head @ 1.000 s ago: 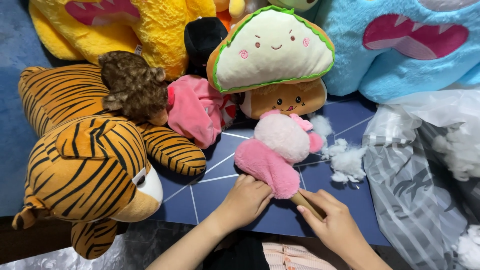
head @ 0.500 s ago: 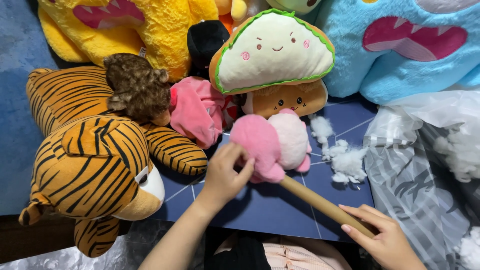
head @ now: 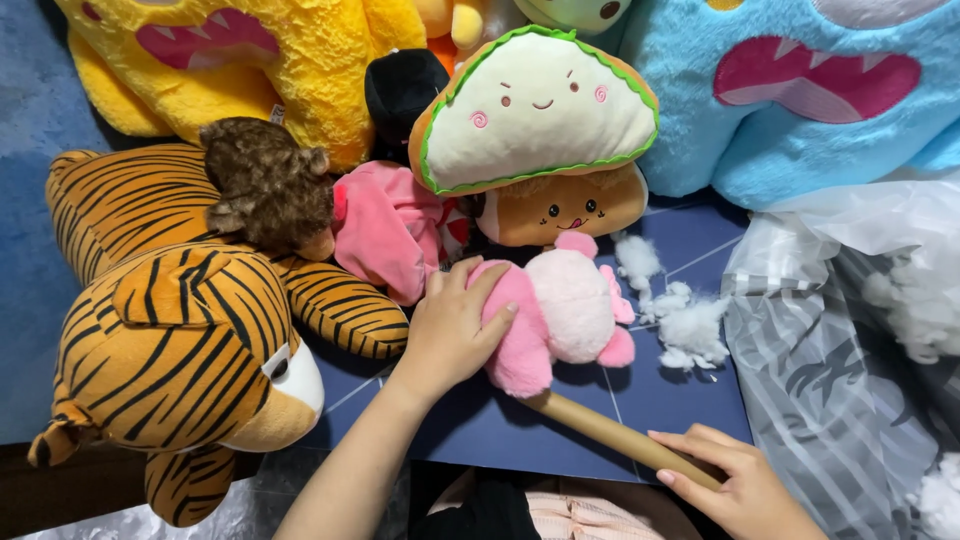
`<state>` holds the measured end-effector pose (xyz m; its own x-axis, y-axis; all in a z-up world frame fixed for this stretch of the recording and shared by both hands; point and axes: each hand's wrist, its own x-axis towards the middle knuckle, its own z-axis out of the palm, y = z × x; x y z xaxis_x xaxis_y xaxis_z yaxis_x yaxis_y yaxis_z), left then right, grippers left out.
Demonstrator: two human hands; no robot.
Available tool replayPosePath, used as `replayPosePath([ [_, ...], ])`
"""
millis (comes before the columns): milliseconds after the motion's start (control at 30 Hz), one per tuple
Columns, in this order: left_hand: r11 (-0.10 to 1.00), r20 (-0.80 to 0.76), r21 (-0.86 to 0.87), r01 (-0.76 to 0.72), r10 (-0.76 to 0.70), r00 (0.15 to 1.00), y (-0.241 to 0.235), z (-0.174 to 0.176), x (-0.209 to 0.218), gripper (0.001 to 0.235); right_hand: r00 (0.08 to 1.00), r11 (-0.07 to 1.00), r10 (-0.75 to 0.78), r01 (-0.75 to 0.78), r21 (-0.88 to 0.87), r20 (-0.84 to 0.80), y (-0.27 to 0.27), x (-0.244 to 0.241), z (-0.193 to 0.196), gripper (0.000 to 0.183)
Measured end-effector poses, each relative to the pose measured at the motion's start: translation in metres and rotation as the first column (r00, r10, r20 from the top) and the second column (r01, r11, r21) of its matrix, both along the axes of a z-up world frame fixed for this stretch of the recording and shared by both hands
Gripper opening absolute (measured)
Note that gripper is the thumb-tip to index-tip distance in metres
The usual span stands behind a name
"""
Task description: Stuffing a small pink pig plushie with white cotton filler using a wooden stick.
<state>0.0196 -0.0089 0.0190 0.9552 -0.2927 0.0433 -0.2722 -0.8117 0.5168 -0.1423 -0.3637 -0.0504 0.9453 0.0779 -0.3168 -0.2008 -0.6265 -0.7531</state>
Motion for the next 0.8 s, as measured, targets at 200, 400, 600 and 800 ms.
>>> replayPosePath([
  [200, 0.994, -0.013, 0.096, -0.053, 0.054, 0.998, -0.005, 0.009, -0.015, 0.051, 0.989, 0.996, 0.051, -0.04, -0.08, 0.139, -0.036, -0.006, 0.004, 0.047],
  [400, 0.901, 0.011, -0.386, 0.198, -0.21, 0.978, -0.015, -0.018, -0.026, 0.063, 0.984, 0.987, -0.159, 0.158, 0.026, 0.079, -0.033, -0.011, 0.009, 0.048],
  [600, 0.894, 0.158, -0.364, 0.263, -0.218, 0.963, -0.029, -0.044, -0.039, 0.056, 0.978, 0.98, -0.154, 0.133, 0.15, 0.14, -0.018, -0.002, 0.0, 0.047],
  [800, 0.946, 0.299, -0.168, 0.277, -0.219, 0.929, -0.041, -0.056, -0.041, 0.052, 0.972, 0.993, -0.113, 0.101, 0.069, 0.206, 0.014, 0.018, 0.02, 0.044],
])
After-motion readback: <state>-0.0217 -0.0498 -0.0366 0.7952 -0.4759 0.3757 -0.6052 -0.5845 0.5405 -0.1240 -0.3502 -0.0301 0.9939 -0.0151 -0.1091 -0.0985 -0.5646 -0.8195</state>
